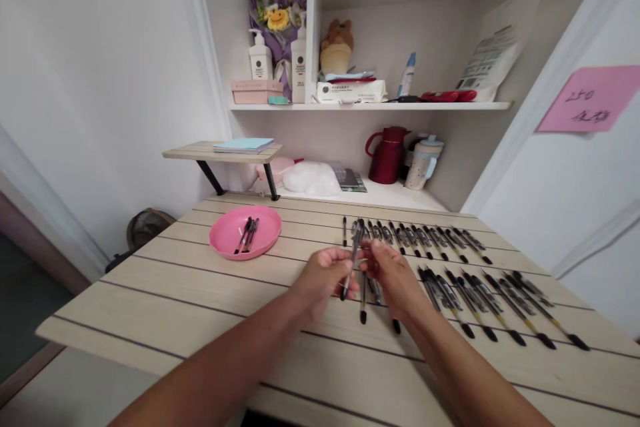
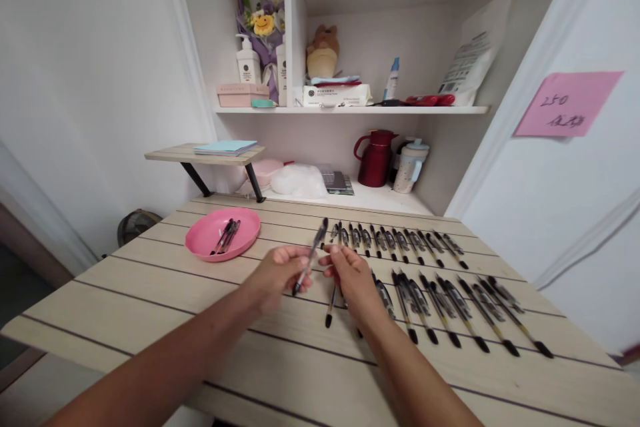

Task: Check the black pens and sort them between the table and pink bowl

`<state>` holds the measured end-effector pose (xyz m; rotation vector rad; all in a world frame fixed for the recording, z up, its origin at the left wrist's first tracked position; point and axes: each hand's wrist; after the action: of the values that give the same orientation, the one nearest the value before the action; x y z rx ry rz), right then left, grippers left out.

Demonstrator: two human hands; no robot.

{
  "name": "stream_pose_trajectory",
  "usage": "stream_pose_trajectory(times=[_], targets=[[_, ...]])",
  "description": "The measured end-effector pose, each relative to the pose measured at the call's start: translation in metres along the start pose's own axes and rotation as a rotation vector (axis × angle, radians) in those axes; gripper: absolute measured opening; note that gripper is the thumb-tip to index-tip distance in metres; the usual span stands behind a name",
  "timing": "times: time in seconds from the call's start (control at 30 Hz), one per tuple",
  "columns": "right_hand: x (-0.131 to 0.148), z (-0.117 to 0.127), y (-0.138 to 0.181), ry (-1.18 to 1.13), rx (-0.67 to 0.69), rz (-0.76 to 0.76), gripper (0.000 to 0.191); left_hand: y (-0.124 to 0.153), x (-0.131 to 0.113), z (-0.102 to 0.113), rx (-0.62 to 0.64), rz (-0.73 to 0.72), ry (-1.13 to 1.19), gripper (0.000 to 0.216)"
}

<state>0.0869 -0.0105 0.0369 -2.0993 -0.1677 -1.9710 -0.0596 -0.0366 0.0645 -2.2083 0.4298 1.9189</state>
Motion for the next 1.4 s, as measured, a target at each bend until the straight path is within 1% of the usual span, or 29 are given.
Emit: stream_pose_trajectory(times=[0.07,0.13,0.2,0.3,0.43,0.57,0.67,0.8,1.0,1.1,1.2,1.33,1.4], targets=[[-0.005,0.004,-0.006,-0.181,-0.075,0.011,0.038,-0.002,0.018,-0.018,0.063,0.045,0.142,0.03],[-0.01,0.01,-0.008,-0.271,-0.113,0.024,0.037,-0.005,0.033,-0.024,0.068,0.077,0.194,0.03],[-0.014,0.014,-0.008,-0.291,-0.109,0.024,0.034,-0.008,0.043,-0.025,0.065,0.1,0.186,0.027],[-0.016,0.014,-0.007,-0.255,-0.105,0.014,0.03,-0.011,0.05,-0.024,0.085,0.097,0.152,0.025],[-0.015,0.009,-0.005,-0.237,-0.102,-0.004,0.031,-0.01,0.05,-0.026,0.098,0.055,0.104,0.025],[-0.015,0.007,-0.003,-0.2,-0.055,-0.048,0.03,-0.006,0.05,-0.027,0.102,0.059,0.056,0.02],[-0.016,0.007,-0.001,-0.148,-0.032,-0.059,0.03,-0.003,0.05,-0.027,0.122,0.061,0.061,0.021],[-0.015,0.007,0.0,-0.221,-0.004,-0.05,0.03,0.0,0.043,-0.023,0.186,0.075,0.158,0.024],[-0.004,0.011,0.002,-0.383,0.041,-0.017,0.028,0.007,0.031,-0.018,0.373,0.098,0.367,0.028],[-0.003,0.012,0.002,-0.402,0.076,-0.01,0.028,0.008,0.031,-0.016,0.409,0.096,0.423,0.03],[-0.004,0.016,0.0,-0.401,0.049,0.0,0.03,0.008,0.033,-0.016,0.4,0.109,0.422,0.035],[-0.007,0.028,-0.005,-0.441,-0.065,0.092,0.027,0.008,0.037,-0.015,0.419,0.156,0.399,0.039],[-0.008,0.035,-0.007,-0.446,-0.108,0.125,0.024,0.006,0.038,-0.014,0.401,0.168,0.402,0.039]])
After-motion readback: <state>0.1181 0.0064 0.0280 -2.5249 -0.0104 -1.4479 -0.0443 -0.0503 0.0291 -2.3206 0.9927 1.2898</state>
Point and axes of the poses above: each hand's wrist, its own y-axis away from the middle knuckle, its own z-axis out of the back of the hand, x = y × z, and after that the axes turned 10 degrees about x, right-handed
